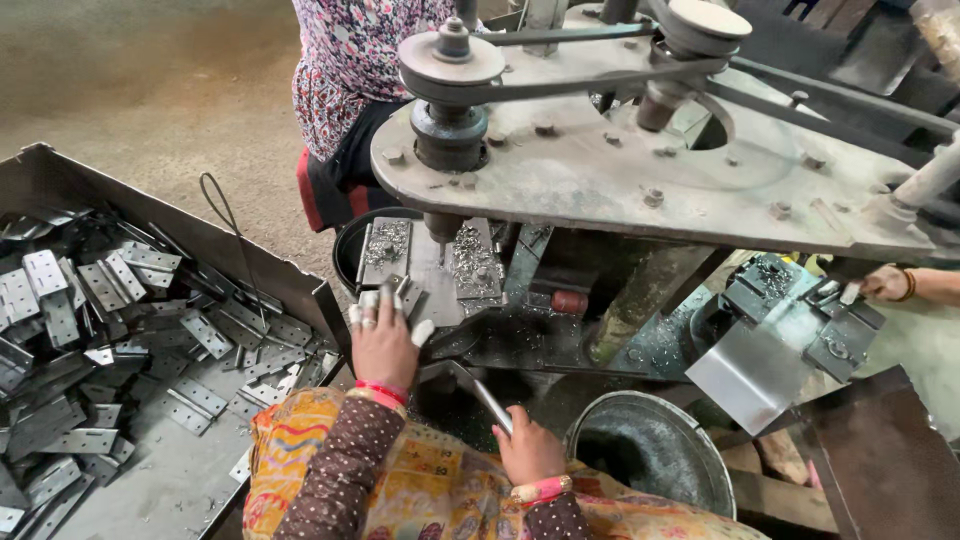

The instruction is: The person positions metal brackets one by one onto a jig under a drill press, pulls a lever to drill holes, and tosses the completed brackets into a metal bin.

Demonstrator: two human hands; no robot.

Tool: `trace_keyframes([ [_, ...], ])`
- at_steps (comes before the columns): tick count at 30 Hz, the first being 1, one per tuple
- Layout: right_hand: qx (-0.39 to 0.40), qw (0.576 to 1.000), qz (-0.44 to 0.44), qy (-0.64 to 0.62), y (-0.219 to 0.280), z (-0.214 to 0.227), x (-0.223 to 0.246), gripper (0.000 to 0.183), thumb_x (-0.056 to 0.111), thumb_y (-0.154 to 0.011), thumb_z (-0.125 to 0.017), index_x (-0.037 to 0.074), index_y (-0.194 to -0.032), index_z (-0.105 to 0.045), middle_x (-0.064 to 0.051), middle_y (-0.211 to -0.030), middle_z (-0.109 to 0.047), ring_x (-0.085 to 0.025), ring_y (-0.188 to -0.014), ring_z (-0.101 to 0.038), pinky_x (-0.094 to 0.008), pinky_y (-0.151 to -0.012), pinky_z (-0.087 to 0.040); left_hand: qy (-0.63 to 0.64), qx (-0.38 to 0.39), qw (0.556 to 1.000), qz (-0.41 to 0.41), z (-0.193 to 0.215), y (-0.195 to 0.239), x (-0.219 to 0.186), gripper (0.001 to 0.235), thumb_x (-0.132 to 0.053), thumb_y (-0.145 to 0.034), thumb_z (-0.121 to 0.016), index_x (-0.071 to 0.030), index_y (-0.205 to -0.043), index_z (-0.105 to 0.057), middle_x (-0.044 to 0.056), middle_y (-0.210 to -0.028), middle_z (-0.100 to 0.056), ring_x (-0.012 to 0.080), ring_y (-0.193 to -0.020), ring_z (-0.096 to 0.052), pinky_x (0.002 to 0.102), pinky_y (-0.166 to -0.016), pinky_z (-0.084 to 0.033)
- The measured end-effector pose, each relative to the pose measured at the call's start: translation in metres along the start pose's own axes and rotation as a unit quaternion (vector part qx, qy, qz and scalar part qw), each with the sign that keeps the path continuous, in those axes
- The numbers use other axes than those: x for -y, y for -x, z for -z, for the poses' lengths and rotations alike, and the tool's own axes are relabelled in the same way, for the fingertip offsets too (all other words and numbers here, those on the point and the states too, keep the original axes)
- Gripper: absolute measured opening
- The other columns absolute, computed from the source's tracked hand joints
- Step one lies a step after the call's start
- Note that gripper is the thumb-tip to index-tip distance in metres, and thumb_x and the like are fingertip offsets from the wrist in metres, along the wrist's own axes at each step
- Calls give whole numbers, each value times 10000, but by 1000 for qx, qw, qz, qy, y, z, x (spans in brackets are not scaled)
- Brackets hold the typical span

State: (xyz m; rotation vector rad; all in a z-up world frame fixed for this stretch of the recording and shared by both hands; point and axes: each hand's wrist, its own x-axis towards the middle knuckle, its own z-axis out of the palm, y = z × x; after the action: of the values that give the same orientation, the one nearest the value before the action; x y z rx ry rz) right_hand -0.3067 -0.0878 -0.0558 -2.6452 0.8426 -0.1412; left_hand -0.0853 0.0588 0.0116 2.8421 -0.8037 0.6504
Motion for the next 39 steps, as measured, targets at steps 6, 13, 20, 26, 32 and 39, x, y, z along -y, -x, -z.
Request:
trace_keyframes([
  [6, -22, 1000, -2, -9, 1, 0, 1, 378, 444, -895, -689, 191, -1165, -612, -130, -828, -748, -375, -759, -725, -511, -639, -555, 54, 18, 998, -28, 12, 13, -25, 460, -305, -943, -537, -29, -1293, -649, 165, -1536, -488, 310, -1367, -486, 472, -1196, -280],
  [13, 8, 1000, -8, -16, -1, 1, -2, 375, 440, -894, -679, 200, -1173, -606, -120, -817, -747, -369, -761, -727, -506, -646, -557, 68, 47, 996, -18, 16, 10, -24, 343, -241, -869, -582, -62, -1139, -694, 109, -1446, -561, 293, -1359, -523, 522, -1182, -285],
  [20, -22, 1000, 16, -15, 3, 0, -2, 372, 443, -893, -682, 202, -1171, -629, -130, -817, -747, -372, -764, -723, -507, -643, -549, 108, -12, 994, 3, -29, -26, -23, 288, -202, -898, -560, -63, -1098, -714, 99, -1445, -585, 293, -1332, -542, 596, -1127, -313],
  [26, 43, 999, -7, 5, 2, 7, 2, 431, 453, -941, -629, 173, -1259, -551, -112, -878, -748, -321, -745, -750, -459, -642, -580, 102, 12, 995, 5, -39, -42, -22, 294, -182, -892, -553, -66, -1106, -718, 94, -1459, -573, 293, -1331, -542, 596, -1088, -355],
  [32, 211, 963, -43, 165, -1, -48, -24, 386, 424, -978, -574, 142, -1238, -531, -132, -916, -738, -342, -789, -743, -474, -667, -583, 123, 1, 992, 3, -39, -41, -19, 275, -195, -922, -561, -56, -1095, -723, 92, -1444, -576, 304, -1305, -559, 581, -1080, -377],
  [39, 297, 944, -89, 118, -8, -118, -70, 335, 393, -1014, -502, 121, -1209, -526, -150, -959, -734, -360, -834, -740, -487, -693, -585, 139, -1, 990, -18, -30, -34, -12, 239, -141, -850, -611, -42, -1035, -725, 105, -1311, -624, 316, -1238, -572, 543, -1048, -415],
])
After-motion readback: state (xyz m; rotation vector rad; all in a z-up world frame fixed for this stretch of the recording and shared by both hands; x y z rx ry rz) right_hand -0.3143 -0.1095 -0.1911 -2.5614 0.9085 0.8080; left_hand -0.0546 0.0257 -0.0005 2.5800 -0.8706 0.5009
